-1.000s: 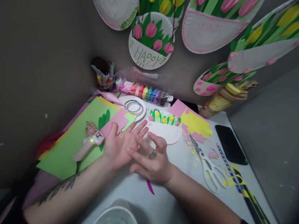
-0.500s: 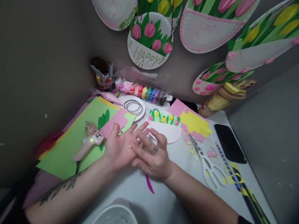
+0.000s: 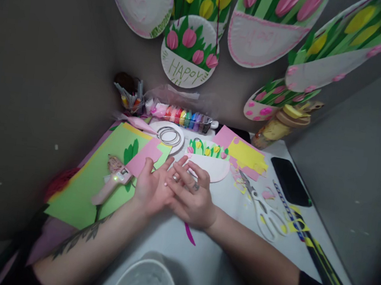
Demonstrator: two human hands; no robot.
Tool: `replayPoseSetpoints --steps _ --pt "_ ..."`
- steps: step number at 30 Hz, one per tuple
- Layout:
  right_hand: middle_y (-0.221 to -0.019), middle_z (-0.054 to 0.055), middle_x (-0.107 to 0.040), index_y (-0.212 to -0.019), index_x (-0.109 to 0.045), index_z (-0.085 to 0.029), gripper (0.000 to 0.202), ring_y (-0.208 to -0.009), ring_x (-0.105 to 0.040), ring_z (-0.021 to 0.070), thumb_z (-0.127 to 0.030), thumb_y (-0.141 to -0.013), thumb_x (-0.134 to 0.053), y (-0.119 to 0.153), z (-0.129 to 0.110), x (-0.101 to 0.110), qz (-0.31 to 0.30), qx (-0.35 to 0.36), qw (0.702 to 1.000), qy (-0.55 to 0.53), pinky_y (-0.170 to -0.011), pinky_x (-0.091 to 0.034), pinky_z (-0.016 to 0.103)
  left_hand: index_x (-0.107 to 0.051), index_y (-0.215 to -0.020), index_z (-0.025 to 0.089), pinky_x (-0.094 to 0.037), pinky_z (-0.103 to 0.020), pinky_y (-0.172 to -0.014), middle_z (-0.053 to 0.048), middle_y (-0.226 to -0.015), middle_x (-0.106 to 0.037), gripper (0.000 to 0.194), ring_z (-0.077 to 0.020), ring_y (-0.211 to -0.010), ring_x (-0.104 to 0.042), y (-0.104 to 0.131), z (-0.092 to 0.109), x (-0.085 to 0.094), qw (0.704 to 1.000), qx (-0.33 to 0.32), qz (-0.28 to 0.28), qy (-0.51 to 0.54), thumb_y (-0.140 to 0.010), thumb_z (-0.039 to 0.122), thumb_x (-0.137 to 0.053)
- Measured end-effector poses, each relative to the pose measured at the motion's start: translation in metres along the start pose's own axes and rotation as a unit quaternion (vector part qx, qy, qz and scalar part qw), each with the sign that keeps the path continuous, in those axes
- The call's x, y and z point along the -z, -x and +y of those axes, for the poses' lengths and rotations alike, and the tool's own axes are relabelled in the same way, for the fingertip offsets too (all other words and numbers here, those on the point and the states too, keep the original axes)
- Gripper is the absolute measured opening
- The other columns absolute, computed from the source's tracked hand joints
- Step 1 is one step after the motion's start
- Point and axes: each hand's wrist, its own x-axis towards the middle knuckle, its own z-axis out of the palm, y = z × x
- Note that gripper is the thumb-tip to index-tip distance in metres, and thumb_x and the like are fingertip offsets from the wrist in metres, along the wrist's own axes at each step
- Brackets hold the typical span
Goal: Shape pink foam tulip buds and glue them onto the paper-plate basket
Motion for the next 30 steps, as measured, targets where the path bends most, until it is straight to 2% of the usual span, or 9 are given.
replayPoseSetpoints --steps 6,10,13,17,21,25,28,30 --pt "-0.135 0.010 -0.058 -0.113 -0.068 -0.021 0.031 -0.130 -0.040 0.0308 -0.034 -0.086 -0.060 -0.0001 0.0001 0.0048 0.011 -0.008 0.999 -0.030 -0.101 -0.041 0.048 -0.025 -0.150 0.016 -0.044 -0.049 -0.102 -0.019 -0.143 -0.049 0.074 -0.0298 -0.130 -0.049 0.0005 -0.0017 0.0001 1.000 0.006 -0.019 0.000 -0.092 0.063 -0.026" --pt "-0.143 0.009 -0.050 -0.114 -0.069 -0.024 0.033 -0.133 -0.035 0.0331 -0.037 -0.085 -0.061 -0.0003 -0.0017 0.0044 -0.023 -0.001 0.999 -0.025 -0.103 -0.038 0.051 -0.026 -0.150 0.015 -0.046 -0.043 -0.098 -0.018 -0.142 -0.050 0.077 -0.0288 -0.130 -0.049 0.0002 -0.0015 0.0013 1.000 0.002 -0.024 -0.012 -0.091 0.066 -0.023" --pt "-0.144 0.011 -0.049 -0.111 -0.070 -0.022 0.032 -0.134 -0.034 0.0341 -0.038 -0.085 -0.060 -0.0004 -0.0025 0.0028 -0.024 -0.012 0.999 -0.019 -0.104 -0.037 0.051 -0.027 -0.150 0.016 -0.044 -0.045 -0.101 -0.018 -0.144 -0.048 0.078 -0.0299 -0.132 -0.047 0.0011 -0.0017 0.0010 1.000 0.001 -0.025 -0.013 -0.091 0.067 -0.023" --pt "-0.139 0.007 -0.054 -0.108 -0.072 -0.026 0.031 -0.133 -0.035 0.0325 -0.044 -0.087 -0.056 -0.0012 -0.0026 0.0021 -0.023 0.016 0.999 -0.029 -0.102 -0.039 0.050 -0.028 -0.150 0.019 -0.042 -0.048 -0.103 -0.016 -0.147 -0.044 0.076 -0.0306 -0.134 -0.044 0.0020 -0.0025 0.0027 0.999 0.022 -0.048 -0.011 -0.091 0.067 -0.024" --pt "-0.139 0.008 -0.055 -0.112 -0.071 -0.026 0.033 -0.135 -0.033 0.0324 -0.040 -0.089 -0.052 -0.0023 -0.0020 0.0031 -0.030 -0.021 0.999 0.018 -0.100 -0.040 0.049 -0.030 -0.149 0.018 -0.039 -0.049 -0.105 -0.018 -0.149 -0.041 0.080 -0.0319 -0.135 -0.042 0.0019 -0.0014 0.0044 0.997 0.042 -0.058 -0.020 -0.088 0.070 -0.024" --pt "-0.135 0.003 -0.059 -0.109 -0.071 -0.030 0.032 -0.135 -0.035 0.0304 -0.046 -0.091 -0.051 -0.0013 -0.0017 0.0014 -0.024 0.031 0.999 -0.002 -0.102 -0.036 0.048 -0.030 -0.149 0.019 -0.037 -0.049 -0.107 -0.016 -0.149 -0.043 0.081 -0.0310 -0.137 -0.040 0.0026 -0.0004 0.0016 0.998 0.019 -0.065 -0.016 -0.088 0.071 -0.024" --pt "-0.141 0.005 -0.054 -0.116 -0.068 -0.030 0.034 -0.139 -0.029 0.0327 -0.046 -0.089 -0.055 0.0002 -0.0003 -0.0004 -0.037 -0.006 0.999 0.027 -0.104 -0.031 0.051 -0.029 -0.150 0.016 -0.036 -0.051 -0.108 -0.018 -0.149 -0.042 0.081 -0.0323 -0.137 -0.039 0.0032 -0.0007 -0.0006 0.998 0.030 -0.045 -0.018 -0.089 0.070 -0.023" --pt "-0.142 0.005 -0.053 -0.114 -0.069 -0.030 0.034 -0.139 -0.028 0.0325 -0.045 -0.086 -0.060 0.0010 0.0007 -0.0006 -0.036 -0.002 0.999 0.033 -0.105 -0.031 0.050 -0.029 -0.150 0.018 -0.035 -0.053 -0.108 -0.018 -0.149 -0.041 0.081 -0.0327 -0.137 -0.039 0.0033 -0.0009 -0.0014 0.998 0.025 -0.052 -0.015 -0.089 0.070 -0.023"
